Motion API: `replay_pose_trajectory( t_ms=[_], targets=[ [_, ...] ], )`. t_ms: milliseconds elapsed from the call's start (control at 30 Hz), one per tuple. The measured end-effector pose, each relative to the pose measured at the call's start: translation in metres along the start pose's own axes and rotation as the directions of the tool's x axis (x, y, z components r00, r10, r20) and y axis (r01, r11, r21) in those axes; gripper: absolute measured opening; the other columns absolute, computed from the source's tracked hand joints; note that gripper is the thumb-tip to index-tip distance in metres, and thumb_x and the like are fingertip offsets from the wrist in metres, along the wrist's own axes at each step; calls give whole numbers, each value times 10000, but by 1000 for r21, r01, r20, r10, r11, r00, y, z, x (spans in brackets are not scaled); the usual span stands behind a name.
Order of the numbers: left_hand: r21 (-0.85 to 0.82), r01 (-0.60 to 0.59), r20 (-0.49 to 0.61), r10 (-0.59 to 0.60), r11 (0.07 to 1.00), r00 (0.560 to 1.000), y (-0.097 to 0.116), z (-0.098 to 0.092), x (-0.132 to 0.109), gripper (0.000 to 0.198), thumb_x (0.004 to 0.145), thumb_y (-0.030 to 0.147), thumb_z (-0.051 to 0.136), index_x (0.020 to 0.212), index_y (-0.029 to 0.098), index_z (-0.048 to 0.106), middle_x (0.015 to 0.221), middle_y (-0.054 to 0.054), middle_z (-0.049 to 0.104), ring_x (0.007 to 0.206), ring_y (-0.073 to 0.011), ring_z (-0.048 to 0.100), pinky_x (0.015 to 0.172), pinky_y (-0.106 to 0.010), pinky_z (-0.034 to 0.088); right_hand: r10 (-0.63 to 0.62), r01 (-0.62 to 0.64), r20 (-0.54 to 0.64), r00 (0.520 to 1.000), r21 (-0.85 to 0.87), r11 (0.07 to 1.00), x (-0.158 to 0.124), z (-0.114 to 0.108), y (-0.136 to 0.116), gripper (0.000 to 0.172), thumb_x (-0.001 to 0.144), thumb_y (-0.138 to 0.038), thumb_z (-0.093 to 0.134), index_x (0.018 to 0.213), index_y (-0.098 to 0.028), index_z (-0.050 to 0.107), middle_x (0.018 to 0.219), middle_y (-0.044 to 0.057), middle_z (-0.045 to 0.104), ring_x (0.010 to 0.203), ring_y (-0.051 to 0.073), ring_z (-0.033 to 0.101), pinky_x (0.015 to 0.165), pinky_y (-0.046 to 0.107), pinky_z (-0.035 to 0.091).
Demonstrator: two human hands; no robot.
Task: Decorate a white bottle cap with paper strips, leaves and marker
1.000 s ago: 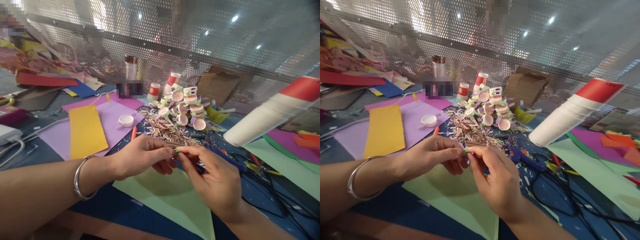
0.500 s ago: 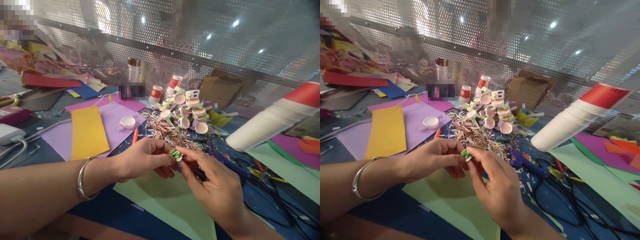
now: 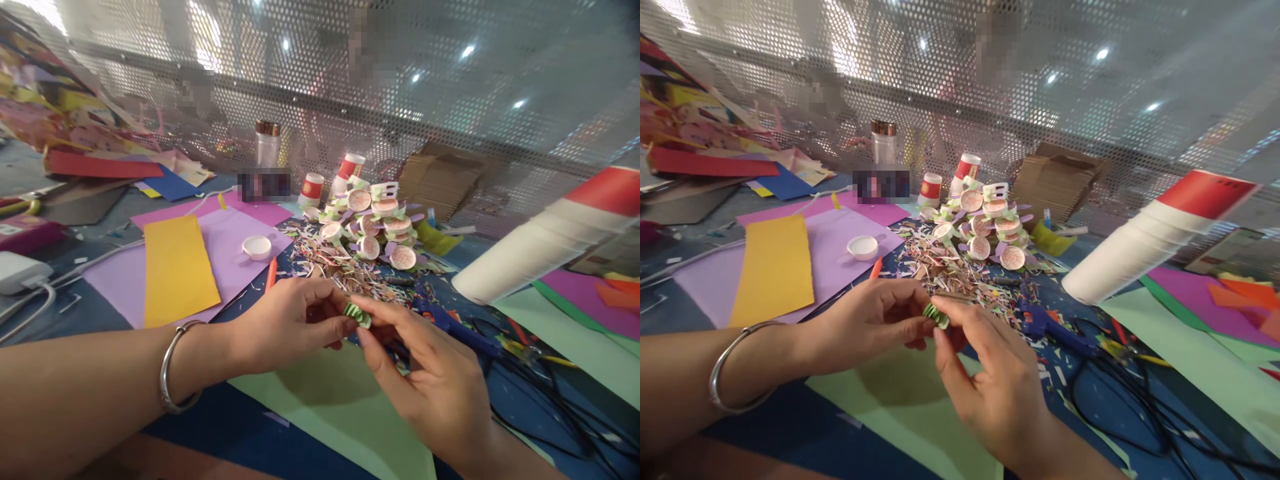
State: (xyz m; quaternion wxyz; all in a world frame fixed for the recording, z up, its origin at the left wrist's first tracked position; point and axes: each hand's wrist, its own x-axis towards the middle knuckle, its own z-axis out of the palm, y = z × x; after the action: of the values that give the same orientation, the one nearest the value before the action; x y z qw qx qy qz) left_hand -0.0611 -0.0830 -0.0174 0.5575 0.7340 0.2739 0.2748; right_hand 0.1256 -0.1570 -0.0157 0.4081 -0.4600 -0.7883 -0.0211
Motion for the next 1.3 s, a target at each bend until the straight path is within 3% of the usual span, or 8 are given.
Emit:
replay_pose_trajectory(
  t_ms=[233, 433, 600, 967, 1100, 1300],
  targets=[
    [142, -35, -66, 45, 989, 997, 4, -1, 0, 109, 873, 252, 673, 845, 149, 650, 717, 9, 669, 653, -94, 598, 579, -198, 451, 117, -117, 12, 993, 73, 990, -1, 2, 2, 261, 940, -171, 630, 1191, -214, 690, 943, 25, 776, 728, 134, 730, 750, 285, 637],
    [75, -59, -84, 65, 995, 994, -2, -1, 1, 300, 860, 294, 699, 1123, 157, 649, 805, -8, 700, 671, -109, 615, 591, -221, 460, 182, -184, 27, 983, 96, 978, -2, 4, 3, 204, 934, -196, 634, 1123, -195, 711, 908, 34, 785, 702, 150, 752, 741, 301, 649],
    [126, -33, -54, 40, 992, 998, 1, -2, 1, 252, 864, 252, 670, 1094, 152, 702, 817, -27, 730, 714, -126, 647, 629, -230, 494, 181, -183, 29, 983, 97, 978, -1, 4, 4, 187, 926, -196, 637, 1098, -193, 713, 928, 33, 787, 696, 142, 751, 747, 295, 649],
    [-27, 18, -62, -20, 999, 998, -5, -1, 3, 239, 847, 272, 710, 1054, 153, 694, 873, -56, 753, 806, -171, 713, 711, -279, 557, 187, -191, 47, 981, 92, 977, -1, 6, 6, 190, 925, -198, 634, 1098, -199, 714, 915, 43, 791, 710, 166, 756, 725, 322, 651],
    [-191, 49, -45, -58, 980, 997, -5, 0, 4, 190, 838, 224, 722, 1002, 138, 681, 868, -51, 741, 845, -177, 720, 819, -335, 562, 173, -176, 43, 984, 89, 980, 0, 5, 7, 195, 922, -183, 635, 1099, -197, 715, 907, 36, 787, 713, 157, 750, 725, 315, 645],
    [-393, 121, -3, -133, 912, 991, -6, -1, 7, 195, 799, 138, 777, 969, 123, 683, 832, -21, 746, 788, -104, 697, 771, -237, 518, 202, -207, 54, 978, 136, 969, -1, 4, 5, 215, 931, -202, 641, 1138, -200, 703, 965, 35, 783, 742, 142, 753, 732, 287, 639]
  ],
)
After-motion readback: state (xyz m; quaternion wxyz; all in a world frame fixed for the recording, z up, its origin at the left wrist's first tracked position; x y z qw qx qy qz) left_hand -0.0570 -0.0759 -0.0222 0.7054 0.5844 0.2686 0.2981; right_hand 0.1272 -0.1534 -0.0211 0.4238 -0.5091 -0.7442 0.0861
